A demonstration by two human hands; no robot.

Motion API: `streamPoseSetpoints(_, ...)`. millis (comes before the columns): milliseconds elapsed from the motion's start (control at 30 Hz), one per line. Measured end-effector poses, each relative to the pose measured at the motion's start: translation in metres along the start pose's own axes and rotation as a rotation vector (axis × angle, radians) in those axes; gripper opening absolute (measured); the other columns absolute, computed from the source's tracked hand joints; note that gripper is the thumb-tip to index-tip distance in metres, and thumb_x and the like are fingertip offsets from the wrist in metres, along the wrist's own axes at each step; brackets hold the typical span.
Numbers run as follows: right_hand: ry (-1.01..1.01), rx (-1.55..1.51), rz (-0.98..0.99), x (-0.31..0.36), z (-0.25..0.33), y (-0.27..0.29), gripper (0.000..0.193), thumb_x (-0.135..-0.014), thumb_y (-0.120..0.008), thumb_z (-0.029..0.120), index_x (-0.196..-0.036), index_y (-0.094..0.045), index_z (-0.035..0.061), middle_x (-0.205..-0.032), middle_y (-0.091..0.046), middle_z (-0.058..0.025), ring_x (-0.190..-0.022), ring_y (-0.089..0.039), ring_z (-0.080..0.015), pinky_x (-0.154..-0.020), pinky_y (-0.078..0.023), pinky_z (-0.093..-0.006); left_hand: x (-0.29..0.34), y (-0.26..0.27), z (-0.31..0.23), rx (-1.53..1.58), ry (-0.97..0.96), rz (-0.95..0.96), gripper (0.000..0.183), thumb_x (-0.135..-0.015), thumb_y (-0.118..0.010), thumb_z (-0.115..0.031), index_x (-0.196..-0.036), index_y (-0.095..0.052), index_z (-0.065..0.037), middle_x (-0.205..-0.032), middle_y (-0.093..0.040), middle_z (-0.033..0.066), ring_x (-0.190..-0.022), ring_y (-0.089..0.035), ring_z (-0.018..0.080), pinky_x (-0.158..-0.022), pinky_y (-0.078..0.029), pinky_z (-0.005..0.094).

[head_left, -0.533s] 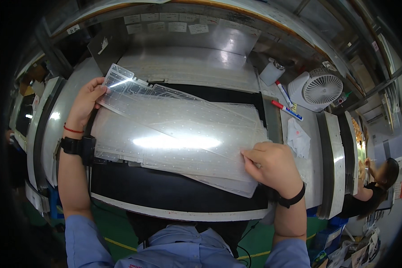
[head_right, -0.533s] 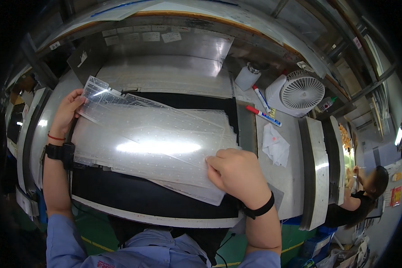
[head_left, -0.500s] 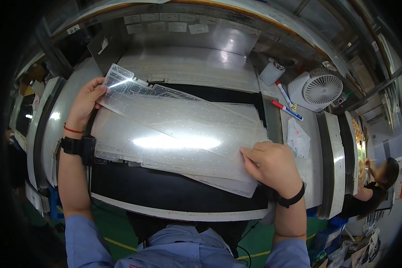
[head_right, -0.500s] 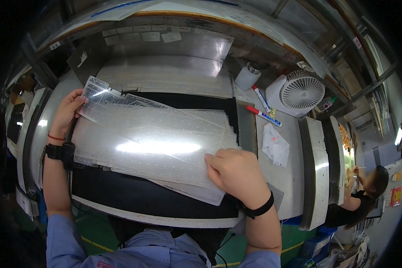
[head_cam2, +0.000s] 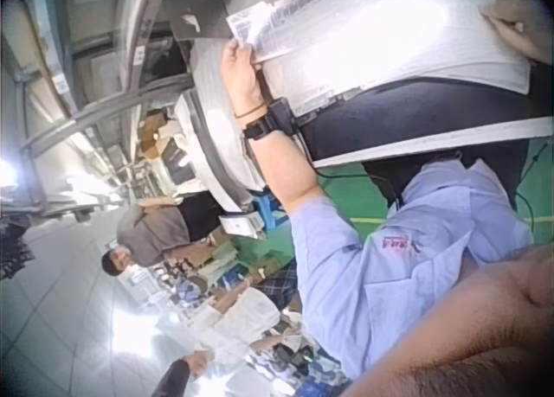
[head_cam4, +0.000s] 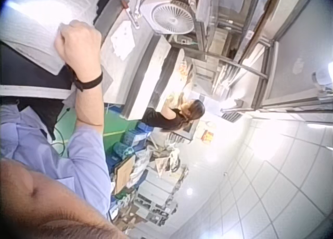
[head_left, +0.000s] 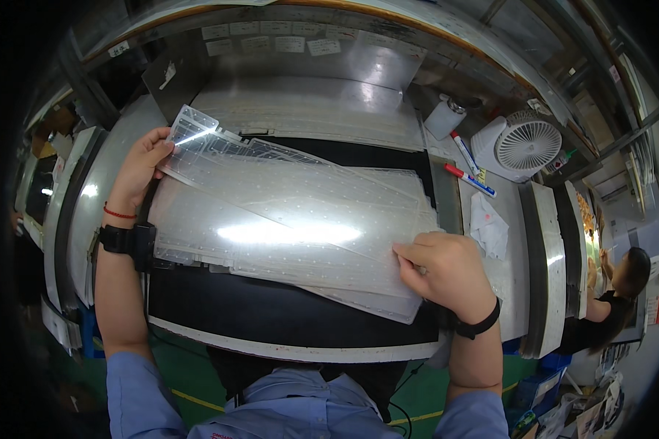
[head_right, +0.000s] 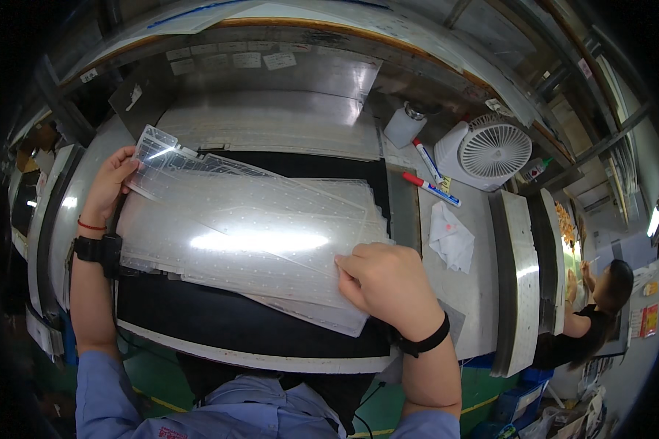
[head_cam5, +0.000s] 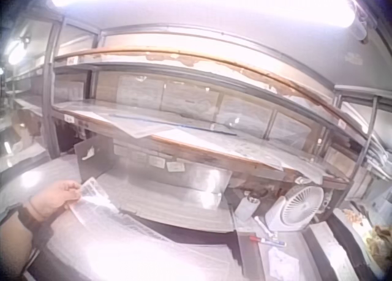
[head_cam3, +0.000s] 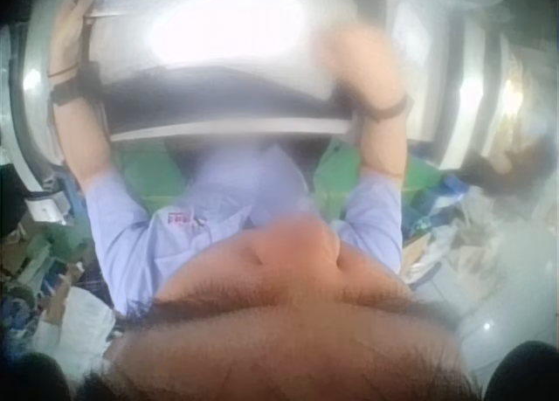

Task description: Inspecting and sorting clear plastic keyboard membrane sheets at a workstation.

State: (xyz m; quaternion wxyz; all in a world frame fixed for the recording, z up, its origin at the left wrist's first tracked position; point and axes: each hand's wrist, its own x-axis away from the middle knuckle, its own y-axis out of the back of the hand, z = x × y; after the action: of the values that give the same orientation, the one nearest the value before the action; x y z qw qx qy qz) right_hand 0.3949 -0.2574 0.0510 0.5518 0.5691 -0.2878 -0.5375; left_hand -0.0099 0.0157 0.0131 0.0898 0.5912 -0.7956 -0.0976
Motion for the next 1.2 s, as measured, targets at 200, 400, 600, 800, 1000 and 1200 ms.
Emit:
streamPoseSetpoints(200, -0.222, -0.233, -0.214, -0.004, -0.008, -0.005, 0.021, -0.079, -0.072, 0.019, -0.070, -0.059, 0.0050, -0.066, -0.057, -0.0085, -0.058, -0.058, -0.0276, -0.054, -0.046, -0.0351, 0.000, -0.001, -0.001, 0.004, 0.000, -0.004, 0.027, -0.095, -0.055, -0.014, -0.120, -0.058, -0.004, -0.079, -0.057, -0.0090, -0.061, -0.044, -0.0008, -0.051, -0.033, 0.0157)
streamPoseSetpoints(400, -0.287, -0.237, -0.007, -0.006, -0.022, -0.018, 0.033, -0.077, -0.079, 0.025, -0.071, -0.053, 0.0051, -0.064, -0.054, -0.0099, -0.057, -0.054, -0.0259, -0.054, -0.043, -0.0345, 0.001, -0.001, -0.001, 0.004, -0.007, 0.003, 0.028, -0.094, -0.056, -0.013, -0.120, -0.058, -0.003, -0.078, -0.057, -0.0083, -0.061, -0.044, -0.0005, -0.052, -0.034, 0.0160)
streamPoseSetpoints(600, -0.276, -0.396, -0.007, -0.003, -0.032, -0.012, 0.031, -0.072, -0.082, 0.021, -0.073, -0.054, 0.0049, -0.066, -0.051, -0.0086, -0.057, -0.051, -0.0217, -0.055, -0.042, -0.0320, 0.003, -0.001, -0.004, 0.023, -0.011, 0.000, 0.026, -0.094, -0.057, -0.012, -0.118, -0.057, -0.002, -0.080, -0.060, -0.0062, -0.062, -0.045, 0.0002, -0.053, -0.035, 0.0163)
streamPoseSetpoints(800, -0.476, -0.648, -0.482, 0.006, -0.072, -0.024, 0.018, -0.088, -0.071, 0.018, -0.084, -0.061, 0.0041, -0.075, -0.059, 0.0001, -0.065, -0.051, -0.0079, -0.057, -0.041, -0.0248, -0.004, 0.008, 0.000, 0.336, -0.125, 0.037, 0.016, -0.097, -0.057, -0.012, -0.111, -0.058, -0.006, -0.091, -0.063, -0.0025, -0.067, -0.049, 0.0014, -0.057, -0.038, 0.0159)
streamPoseSetpoints(1000, -0.661, -0.850, -0.301, -0.003, -0.069, -0.028, 0.026, -0.100, -0.055, 0.025, -0.103, -0.066, 0.0016, -0.075, -0.056, 0.0038, -0.067, -0.047, -0.0039, -0.059, -0.037, -0.0207, 0.004, -0.005, -0.003, 0.452, -0.111, 0.101, 0.013, -0.098, -0.056, -0.013, -0.110, -0.056, -0.008, -0.096, -0.063, -0.0009, -0.069, -0.052, 0.0024, -0.060, -0.043, 0.0159)
streamPoseSetpoints(1200, -0.631, -0.916, -0.439, 0.001, -0.083, -0.035, 0.019, -0.098, -0.060, 0.020, -0.097, -0.066, 0.0029, -0.072, -0.053, 0.0051, -0.061, -0.044, -0.0039, -0.057, -0.034, -0.0192, 0.011, -0.010, -0.013, 0.430, -0.057, 0.195, 0.021, -0.098, -0.055, -0.013, -0.118, -0.055, -0.007, -0.104, -0.065, 0.0014, -0.083, -0.062, 0.0069, -0.073, -0.051, 0.0186)
